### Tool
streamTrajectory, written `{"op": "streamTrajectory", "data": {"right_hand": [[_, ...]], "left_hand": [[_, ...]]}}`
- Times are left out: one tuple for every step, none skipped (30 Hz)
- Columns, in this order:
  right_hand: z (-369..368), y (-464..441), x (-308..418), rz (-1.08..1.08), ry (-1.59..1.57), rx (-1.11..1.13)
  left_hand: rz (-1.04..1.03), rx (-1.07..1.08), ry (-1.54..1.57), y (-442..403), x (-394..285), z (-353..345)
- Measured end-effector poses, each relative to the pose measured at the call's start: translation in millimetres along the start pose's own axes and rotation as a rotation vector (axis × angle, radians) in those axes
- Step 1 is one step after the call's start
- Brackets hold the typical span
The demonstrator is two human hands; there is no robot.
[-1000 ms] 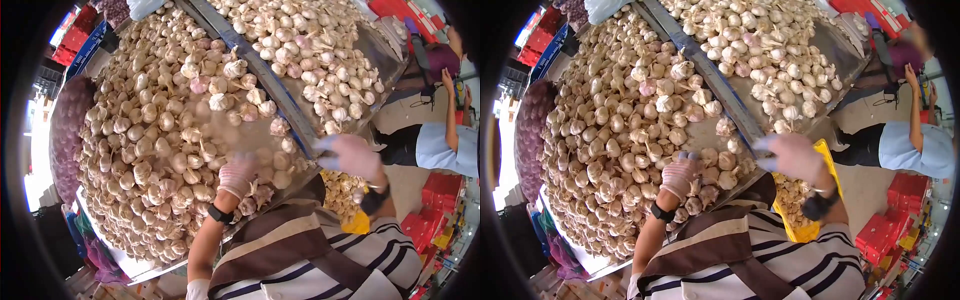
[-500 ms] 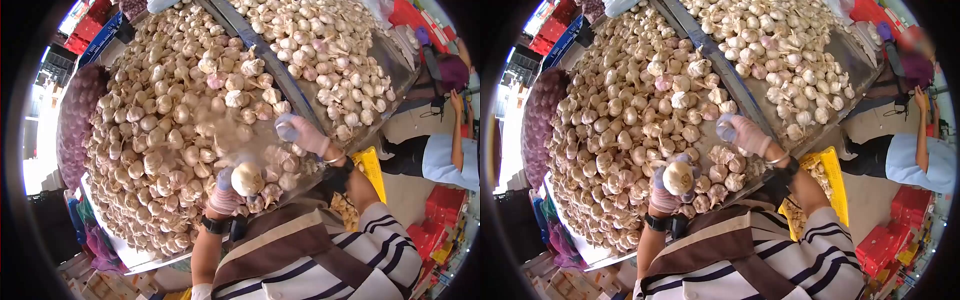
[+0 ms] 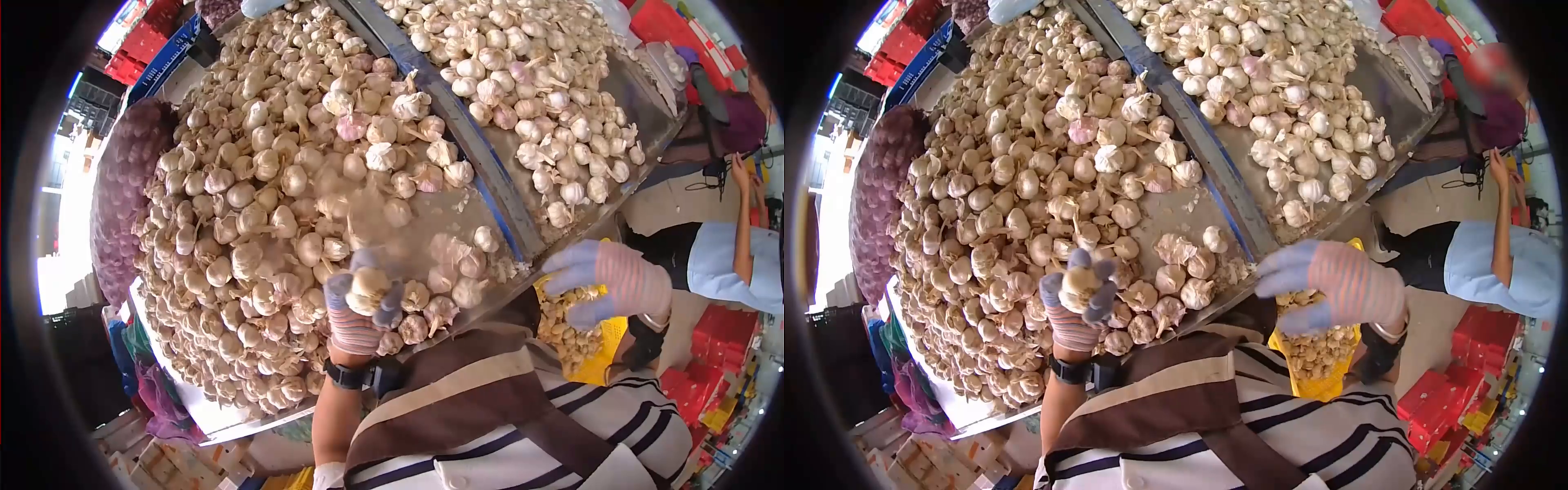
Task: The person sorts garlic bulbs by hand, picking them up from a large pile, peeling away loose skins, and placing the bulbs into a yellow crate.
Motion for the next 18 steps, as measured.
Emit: {"op": "streamTrajectory", "data": {"right_hand": [[4,-1,-3,-0.082,0.026,-0.072],[2,-16,-14,-0.12,0.01,-0.169],[-7,-39,-31,-0.156,-0.004,-0.265],[-18,-63,-42,-0.213,0.054,-0.302],[-28,-87,-52,-0.268,0.109,-0.341],[-47,-116,-60,-0.275,0.268,-0.249],[-63,-141,-68,-0.279,0.427,-0.155],[-71,-156,-73,-0.272,0.426,-0.154],[-81,-169,-78,-0.265,0.439,-0.089],[-90,-178,-83,-0.259,0.451,-0.023],[-90,-183,-89,-0.255,0.39,-0.004],[-93,-184,-97,-0.248,0.392,0.002],[-74,-182,-84,-0.067,0.219,-0.238],[-55,-172,-74,0.114,0.039,-0.472],[-57,-169,-74,0.116,0.038,-0.466],[-57,-166,-75,0.099,-0.595,-0.381],[-68,-165,-73,0.074,-1.221,-0.268],[-68,-162,-68,0.074,-1.215,-0.268]], "left_hand": [[-0.081,-0.053,0.003,2,-8,4],[-0.164,-0.106,0.008,5,-16,8],[-0.187,-0.066,0.01,4,-19,0],[-0.19,-0.065,0.01,4,-21,3],[-0.189,0.016,0.004,4,-24,1],[-0.188,0.096,-0.003,5,-28,-5],[-0.181,0.135,0.009,7,-32,-10],[-0.187,0.132,0.005,11,-35,-13],[-0.238,0.06,0.048,17,-41,-8],[-0.289,-0.013,0.093,24,-47,-1],[-0.284,0.025,0.16,30,-51,3],[-0.292,0.023,0.162,35,-51,3],[-0.343,0.001,0.193,40,-53,5],[-0.392,-0.021,0.224,45,-55,9],[-0.397,-0.023,0.227,49,-53,13],[-0.423,-0.071,0.148,54,-52,25],[-0.448,-0.115,0.069,57,-51,36],[-0.472,-0.156,-0.011,57,-52,42]]}}
Point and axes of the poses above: each hand's wrist, its own y-axis away from the middle knuckle, its own z-axis out of the back of the hand, x = y × z, the point moved 9 cm from there along -y, towards the middle knuckle, and after that the axes turned 6 degrees about x, right-handed, at the moved point
